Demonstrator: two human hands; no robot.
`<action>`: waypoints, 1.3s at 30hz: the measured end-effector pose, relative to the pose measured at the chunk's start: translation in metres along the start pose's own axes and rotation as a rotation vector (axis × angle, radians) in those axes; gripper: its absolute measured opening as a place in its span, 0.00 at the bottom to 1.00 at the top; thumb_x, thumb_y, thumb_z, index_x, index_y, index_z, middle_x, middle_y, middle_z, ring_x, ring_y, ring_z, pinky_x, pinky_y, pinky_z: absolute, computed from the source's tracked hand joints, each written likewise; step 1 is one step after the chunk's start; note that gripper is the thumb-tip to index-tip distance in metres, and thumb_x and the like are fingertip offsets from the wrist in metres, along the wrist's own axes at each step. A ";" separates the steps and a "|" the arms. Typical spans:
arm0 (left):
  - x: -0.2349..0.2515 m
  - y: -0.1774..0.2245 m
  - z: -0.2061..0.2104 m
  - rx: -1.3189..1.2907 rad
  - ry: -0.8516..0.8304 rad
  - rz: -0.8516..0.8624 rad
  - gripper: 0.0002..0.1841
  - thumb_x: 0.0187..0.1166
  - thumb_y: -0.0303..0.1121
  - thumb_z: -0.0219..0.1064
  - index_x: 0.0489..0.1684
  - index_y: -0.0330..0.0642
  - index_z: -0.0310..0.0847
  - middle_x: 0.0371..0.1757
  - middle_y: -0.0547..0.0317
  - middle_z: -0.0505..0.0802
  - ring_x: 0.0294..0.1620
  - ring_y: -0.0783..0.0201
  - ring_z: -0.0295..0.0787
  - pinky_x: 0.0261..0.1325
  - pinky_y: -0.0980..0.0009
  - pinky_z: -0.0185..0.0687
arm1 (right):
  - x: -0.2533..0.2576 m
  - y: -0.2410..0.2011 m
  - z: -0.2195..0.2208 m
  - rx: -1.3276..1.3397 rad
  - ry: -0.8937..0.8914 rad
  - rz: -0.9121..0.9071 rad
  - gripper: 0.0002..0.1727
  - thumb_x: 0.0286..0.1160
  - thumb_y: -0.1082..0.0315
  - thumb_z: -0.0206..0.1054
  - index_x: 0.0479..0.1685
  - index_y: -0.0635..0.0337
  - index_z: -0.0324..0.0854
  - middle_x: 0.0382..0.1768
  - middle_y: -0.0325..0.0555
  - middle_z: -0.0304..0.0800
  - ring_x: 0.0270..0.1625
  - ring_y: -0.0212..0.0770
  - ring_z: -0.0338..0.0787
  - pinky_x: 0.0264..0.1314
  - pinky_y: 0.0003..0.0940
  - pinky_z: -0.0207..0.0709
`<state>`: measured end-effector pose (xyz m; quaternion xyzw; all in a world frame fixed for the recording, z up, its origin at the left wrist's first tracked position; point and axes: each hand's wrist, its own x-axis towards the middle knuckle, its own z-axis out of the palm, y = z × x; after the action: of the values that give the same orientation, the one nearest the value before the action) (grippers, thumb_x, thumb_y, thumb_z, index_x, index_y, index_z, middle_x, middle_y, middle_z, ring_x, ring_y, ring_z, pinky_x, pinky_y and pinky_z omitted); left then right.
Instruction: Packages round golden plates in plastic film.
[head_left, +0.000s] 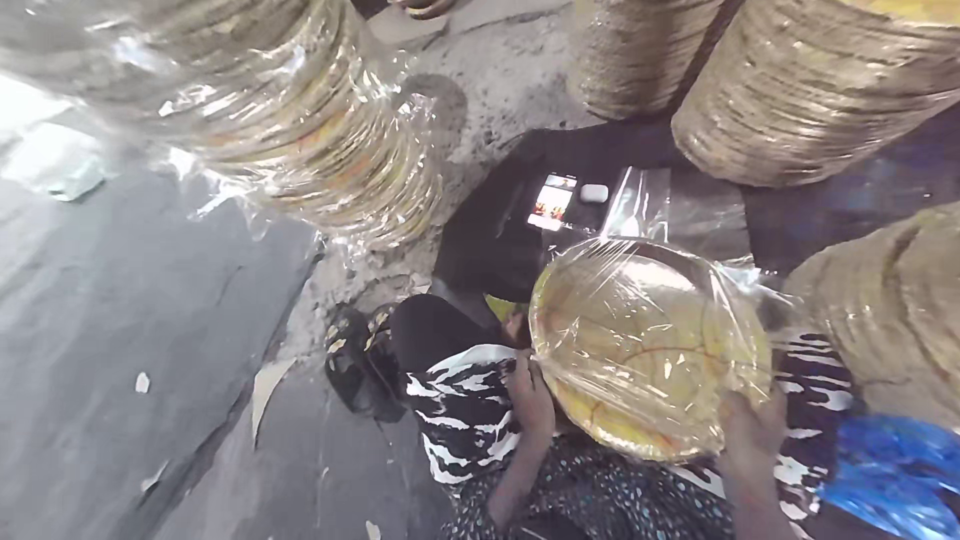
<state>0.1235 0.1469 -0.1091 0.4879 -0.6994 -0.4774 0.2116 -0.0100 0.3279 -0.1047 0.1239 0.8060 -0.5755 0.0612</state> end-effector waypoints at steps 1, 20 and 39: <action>-0.003 0.000 -0.001 0.058 -0.019 -0.007 0.16 0.85 0.21 0.52 0.62 0.19 0.79 0.44 0.30 0.92 0.50 0.39 0.92 0.60 0.44 0.82 | 0.000 0.000 0.000 -0.002 0.003 0.002 0.41 0.74 0.75 0.57 0.91 0.70 0.47 0.85 0.71 0.60 0.80 0.52 0.71 0.78 0.45 0.69; 0.019 -0.015 -0.020 -0.108 -0.170 0.192 0.14 0.82 0.20 0.58 0.57 0.18 0.80 0.55 0.33 0.90 0.57 0.55 0.89 0.65 0.62 0.82 | 0.002 -0.005 -0.006 0.086 -0.001 0.132 0.43 0.75 0.76 0.57 0.94 0.61 0.43 0.88 0.63 0.56 0.82 0.48 0.70 0.78 0.44 0.70; 0.007 0.007 -0.004 -0.179 -0.043 0.072 0.13 0.82 0.20 0.52 0.55 0.17 0.76 0.42 0.42 0.88 0.44 0.63 0.86 0.53 0.66 0.82 | 0.003 -0.007 -0.003 0.077 0.020 0.123 0.40 0.78 0.75 0.56 0.93 0.64 0.45 0.88 0.65 0.56 0.83 0.48 0.69 0.81 0.43 0.68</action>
<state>0.1204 0.1388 -0.1026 0.4314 -0.6754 -0.5405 0.2561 -0.0150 0.3287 -0.0986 0.1812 0.7746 -0.6001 0.0835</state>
